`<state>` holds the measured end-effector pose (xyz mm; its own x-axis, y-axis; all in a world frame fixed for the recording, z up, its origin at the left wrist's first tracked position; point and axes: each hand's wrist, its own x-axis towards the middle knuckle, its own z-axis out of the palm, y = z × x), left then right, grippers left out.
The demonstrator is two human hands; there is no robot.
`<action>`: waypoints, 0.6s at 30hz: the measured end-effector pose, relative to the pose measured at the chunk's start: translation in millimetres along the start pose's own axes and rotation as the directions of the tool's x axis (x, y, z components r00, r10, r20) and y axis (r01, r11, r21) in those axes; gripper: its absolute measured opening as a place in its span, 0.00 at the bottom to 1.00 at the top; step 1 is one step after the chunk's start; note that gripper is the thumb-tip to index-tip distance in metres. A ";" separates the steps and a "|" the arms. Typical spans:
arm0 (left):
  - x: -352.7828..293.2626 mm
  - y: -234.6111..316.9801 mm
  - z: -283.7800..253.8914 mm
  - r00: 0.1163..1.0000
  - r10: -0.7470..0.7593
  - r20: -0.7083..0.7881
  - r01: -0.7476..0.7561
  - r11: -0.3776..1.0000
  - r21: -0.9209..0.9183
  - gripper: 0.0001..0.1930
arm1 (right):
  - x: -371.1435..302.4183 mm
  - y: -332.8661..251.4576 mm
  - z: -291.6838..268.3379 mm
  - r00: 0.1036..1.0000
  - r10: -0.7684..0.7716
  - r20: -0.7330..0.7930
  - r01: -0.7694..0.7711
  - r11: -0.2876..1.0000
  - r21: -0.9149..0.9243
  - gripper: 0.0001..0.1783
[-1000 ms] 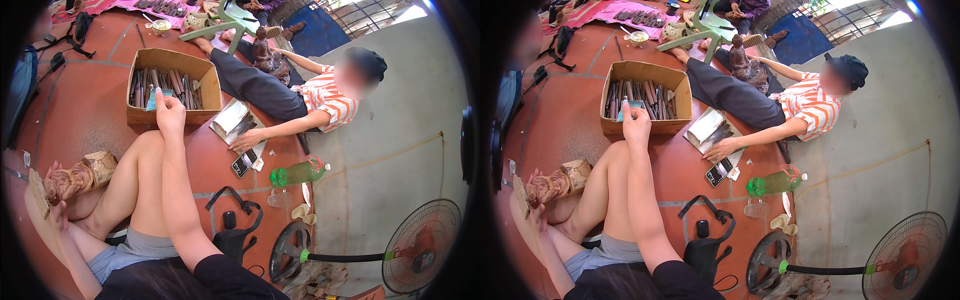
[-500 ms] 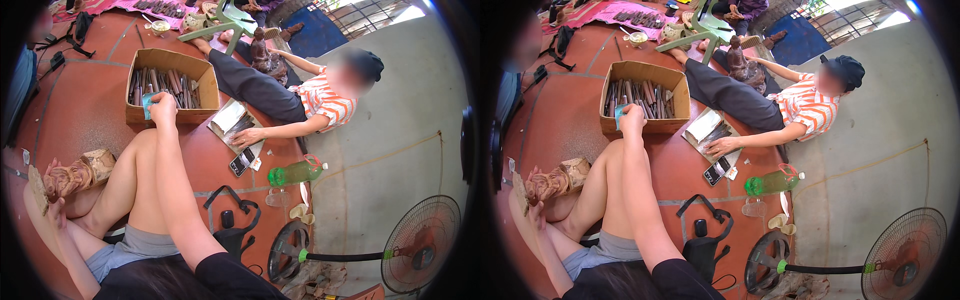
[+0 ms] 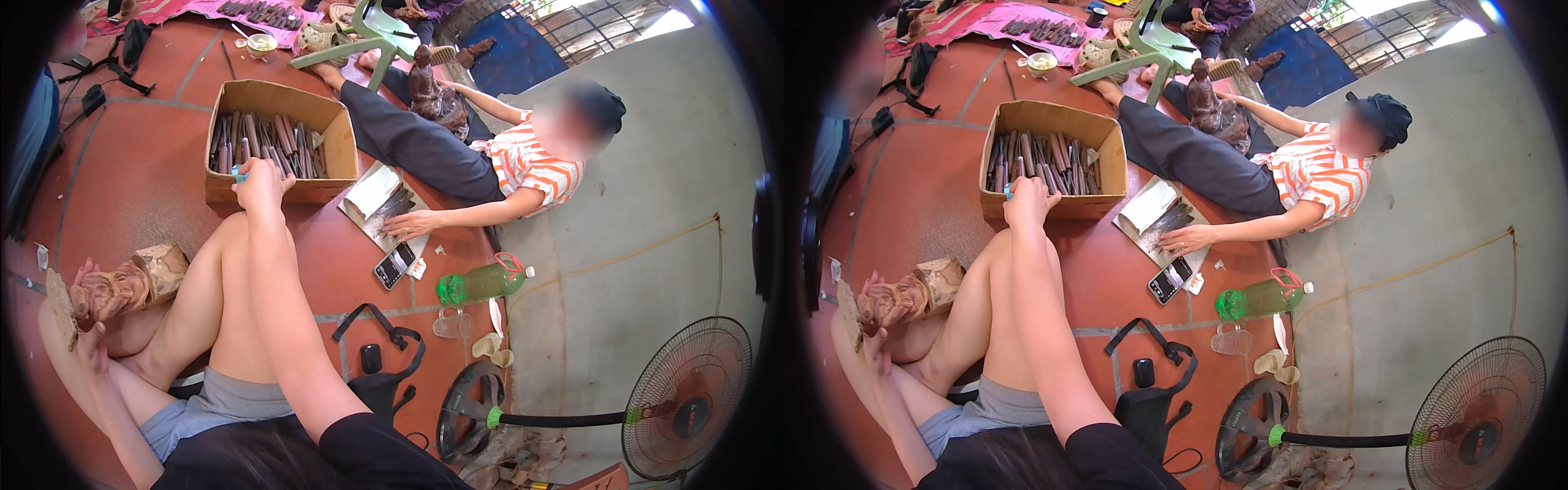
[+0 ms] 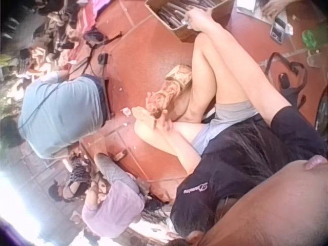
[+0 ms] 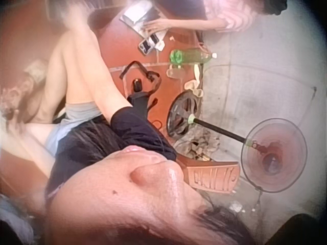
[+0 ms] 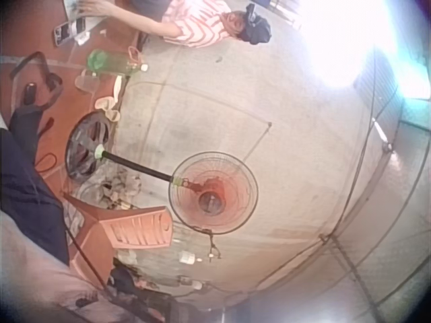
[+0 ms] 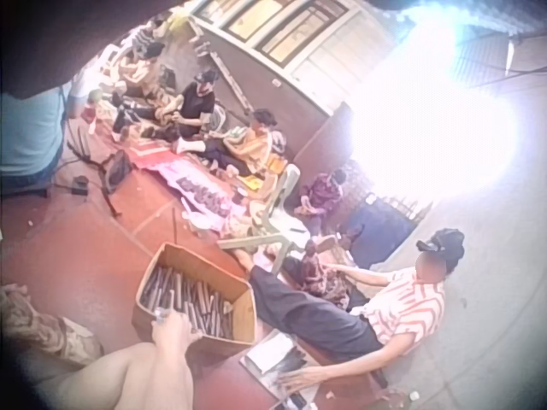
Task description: The person sits on the floor and carves a wooden block using a small knife. They hold the wood on their lap, rotate it, and scrape away material with the blade. The person occasionally pauses to inspect the carved surface.
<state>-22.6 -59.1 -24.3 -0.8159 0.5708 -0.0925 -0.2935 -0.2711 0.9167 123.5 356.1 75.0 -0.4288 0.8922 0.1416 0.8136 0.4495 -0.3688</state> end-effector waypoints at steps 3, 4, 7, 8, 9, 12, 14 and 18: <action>0.4 0.2 2.0 1.000 -0.002 -0.003 0.002 1.000 0.005 0.46 | 16.5 8.8 6.9 0.973 0.022 0.228 -0.031 0.999 0.037 0.16; 0.7 0.8 2.5 1.000 -0.002 0.000 0.002 1.000 0.004 0.46 | 19.2 11.7 9.4 0.961 0.024 0.275 -0.035 0.999 0.033 0.16; 0.5 1.0 0.0 1.000 -0.002 0.005 0.002 1.000 0.005 0.46 | 22.8 10.7 15.0 0.952 0.006 0.305 0.013 0.998 -0.062 0.16; 0.9 0.0 -0.7 1.000 -0.002 0.006 0.002 1.000 0.004 0.45 | 24.2 9.7 17.6 0.955 -0.008 0.296 0.042 0.993 -0.109 0.16; 1.2 -0.7 -0.7 1.000 -0.003 0.007 0.003 1.000 0.002 0.45 | 25.8 9.0 20.0 0.957 -0.022 0.288 0.070 0.985 -0.157 0.16; 0.2 0.0 -1.8 1.000 -0.003 0.007 0.003 1.000 0.001 0.45 | 33.8 8.5 23.0 0.940 -0.029 0.341 0.108 0.971 -0.214 0.17; -0.6 -0.1 -0.8 1.000 -0.001 0.011 0.001 1.000 0.003 0.45 | 38.7 9.6 25.8 0.934 -0.037 0.356 0.134 0.958 -0.254 0.14; 0.4 -1.5 -0.7 1.000 -0.004 0.016 0.004 1.000 -0.002 0.45 | 44.7 6.3 40.6 0.944 -0.033 0.328 0.151 0.928 -0.340 0.09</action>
<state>-22.8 -59.0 -26.0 -0.8067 0.5841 -0.0901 -0.2977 -0.2700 0.9157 93.6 397.0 41.8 -0.5610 0.8131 -0.1557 0.8238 0.5668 -0.0084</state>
